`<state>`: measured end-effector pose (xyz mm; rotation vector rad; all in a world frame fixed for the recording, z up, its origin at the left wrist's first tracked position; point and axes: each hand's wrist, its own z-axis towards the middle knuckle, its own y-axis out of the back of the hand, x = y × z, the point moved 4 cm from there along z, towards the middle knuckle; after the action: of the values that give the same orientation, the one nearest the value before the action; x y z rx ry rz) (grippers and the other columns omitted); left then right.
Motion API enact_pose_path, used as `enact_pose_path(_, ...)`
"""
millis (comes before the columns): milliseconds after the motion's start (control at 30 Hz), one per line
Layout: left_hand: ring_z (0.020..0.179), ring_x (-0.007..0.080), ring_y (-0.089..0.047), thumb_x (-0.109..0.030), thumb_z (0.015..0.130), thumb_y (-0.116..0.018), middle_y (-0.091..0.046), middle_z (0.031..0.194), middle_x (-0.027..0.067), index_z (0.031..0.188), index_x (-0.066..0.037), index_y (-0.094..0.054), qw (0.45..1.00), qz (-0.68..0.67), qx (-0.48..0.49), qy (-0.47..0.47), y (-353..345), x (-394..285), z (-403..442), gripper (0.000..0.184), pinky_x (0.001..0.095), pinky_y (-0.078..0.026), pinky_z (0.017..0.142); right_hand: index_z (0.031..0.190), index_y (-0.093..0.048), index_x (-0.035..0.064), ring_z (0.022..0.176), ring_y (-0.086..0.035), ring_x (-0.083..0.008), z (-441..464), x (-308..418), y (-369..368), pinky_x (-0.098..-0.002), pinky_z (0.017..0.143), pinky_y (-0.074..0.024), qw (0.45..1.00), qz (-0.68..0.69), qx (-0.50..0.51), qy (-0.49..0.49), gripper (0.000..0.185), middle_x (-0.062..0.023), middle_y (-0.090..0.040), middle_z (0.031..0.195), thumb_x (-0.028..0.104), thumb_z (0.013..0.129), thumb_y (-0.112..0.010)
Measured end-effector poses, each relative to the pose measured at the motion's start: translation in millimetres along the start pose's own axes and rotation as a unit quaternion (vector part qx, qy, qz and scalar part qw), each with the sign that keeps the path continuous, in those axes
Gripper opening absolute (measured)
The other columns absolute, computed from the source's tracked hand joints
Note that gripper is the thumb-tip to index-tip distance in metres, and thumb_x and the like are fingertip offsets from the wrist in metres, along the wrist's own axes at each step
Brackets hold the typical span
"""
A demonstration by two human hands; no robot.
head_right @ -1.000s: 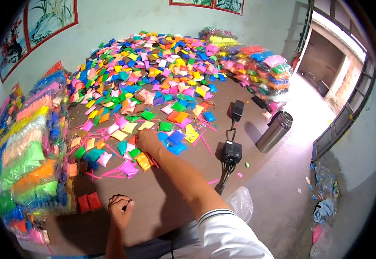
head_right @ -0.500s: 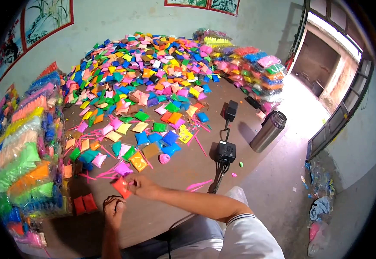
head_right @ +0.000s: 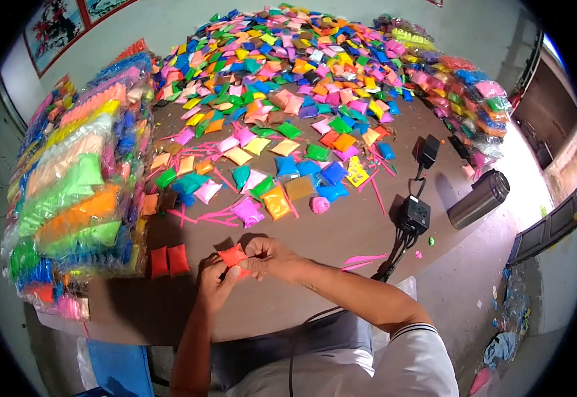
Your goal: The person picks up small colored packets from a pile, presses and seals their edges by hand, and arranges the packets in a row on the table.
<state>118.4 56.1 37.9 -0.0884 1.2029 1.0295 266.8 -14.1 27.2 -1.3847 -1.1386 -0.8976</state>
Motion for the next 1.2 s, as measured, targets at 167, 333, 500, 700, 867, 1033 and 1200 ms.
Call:
enact_pose_path(167, 0.079, 0.0298, -0.059, -0.021, 0.088, -0.057, -0.063, 0.088, 0.0145, 0.100, -0.001, -0.064, 1.000, 0.004, 0.003, 0.007, 3.2, 0.9, -2.3, 0.024, 0.0384, -0.045, 0.072, 0.095, -0.056, 0.0088, 0.069, -0.056, -0.0081, 0.4, -5.7, -1.7, -0.0229, 0.059, -0.0481, 0.991, 0.118, -0.019, -0.059, 0.016, -0.0004, -0.060, 0.087, 0.021, 0.090, -0.065)
enact_pose_path(333, 0.079, 0.0213, -0.058, -0.022, 0.092, -0.052, -0.062, 0.090, 0.0124, 0.101, 0.001, -0.062, 0.995, -0.078, 0.001, 0.068, 5.9, -5.0, -2.9, 0.026, 0.0325, -0.045, 0.067, 0.100, -0.058, 0.0080, 0.071, -0.059, -0.0093, 6.3, 18.7, 26.6, -0.0242, 0.060, -0.0488, 0.990, 0.064, -0.043, 0.116, 0.015, -0.0014, -0.062, 0.092, 0.018, 0.091, -0.063)
enact_pose_path(500, 0.078, 0.0198, -0.058, -0.022, 0.091, -0.054, -0.061, 0.089, 0.0120, 0.100, 0.001, -0.062, 0.995, -0.073, 0.014, 0.060, 4.4, 1.5, -4.0, 0.026, 0.0322, -0.045, 0.066, 0.124, -0.053, 0.0049, 0.073, -0.057, -0.0121, -2.5, 97.3, 47.8, -0.0261, 0.066, -0.0470, 0.880, -0.333, -0.251, 0.227, 0.039, -0.0051, -0.061, 0.096, 0.022, 0.091, -0.064)
enact_pose_path(700, 0.072, 0.0231, -0.057, -0.019, 0.088, -0.058, -0.060, 0.080, 0.0125, 0.095, 0.000, -0.063, 0.999, -0.036, 0.012, 0.013, 2.7, -4.9, 0.8, 0.021, 0.0340, -0.044, 0.063, 0.100, -0.065, 0.0020, 0.079, -0.052, -0.0064, -0.9, 29.5, 19.1, -0.0247, 0.067, -0.0439, 0.959, -0.274, -0.053, 0.044, 0.024, 0.0022, -0.060, 0.085, 0.024, 0.092, -0.062)
enact_pose_path(867, 0.082, 0.0301, -0.059, -0.025, 0.088, -0.059, -0.064, 0.090, 0.0150, 0.100, -0.001, -0.064, 0.998, 0.029, 0.058, 0.016, 4.2, 3.5, -2.7, 0.028, 0.0389, -0.046, 0.074, 0.102, -0.065, 0.0019, 0.081, -0.054, -0.0053, 8.4, 4.4, -11.8, -0.0236, 0.071, -0.0456, 0.994, -0.101, -0.006, 0.042, 0.020, 0.0009, -0.064, 0.089, 0.019, 0.091, -0.064)
enact_pose_path(1033, 0.081, 0.0309, -0.059, -0.026, 0.087, -0.060, -0.063, 0.088, 0.0160, 0.101, -0.001, -0.063, 0.991, 0.091, 0.099, 0.011, 3.6, 4.4, -0.7, 0.029, 0.0382, -0.046, 0.073, 0.098, -0.065, 0.0016, 0.075, -0.051, -0.0058, 12.6, -7.3, -5.8, -0.0238, 0.064, -0.0438, 0.994, -0.087, -0.008, 0.060, 0.016, 0.0009, -0.060, 0.084, 0.016, 0.092, -0.061)
enact_pose_path(1200, 0.081, 0.0304, -0.060, -0.027, 0.087, -0.061, -0.064, 0.089, 0.0155, 0.100, -0.001, -0.064, 0.997, 0.013, 0.061, 0.050, 6.5, -2.7, -0.4, 0.029, 0.0384, -0.047, 0.072, 0.095, -0.065, 0.0024, 0.072, -0.051, -0.0090, 12.0, -2.3, -12.2, -0.0263, 0.063, -0.0438, 0.997, -0.046, -0.023, 0.055, 0.016, -0.0002, -0.058, 0.079, 0.018, 0.091, -0.063)
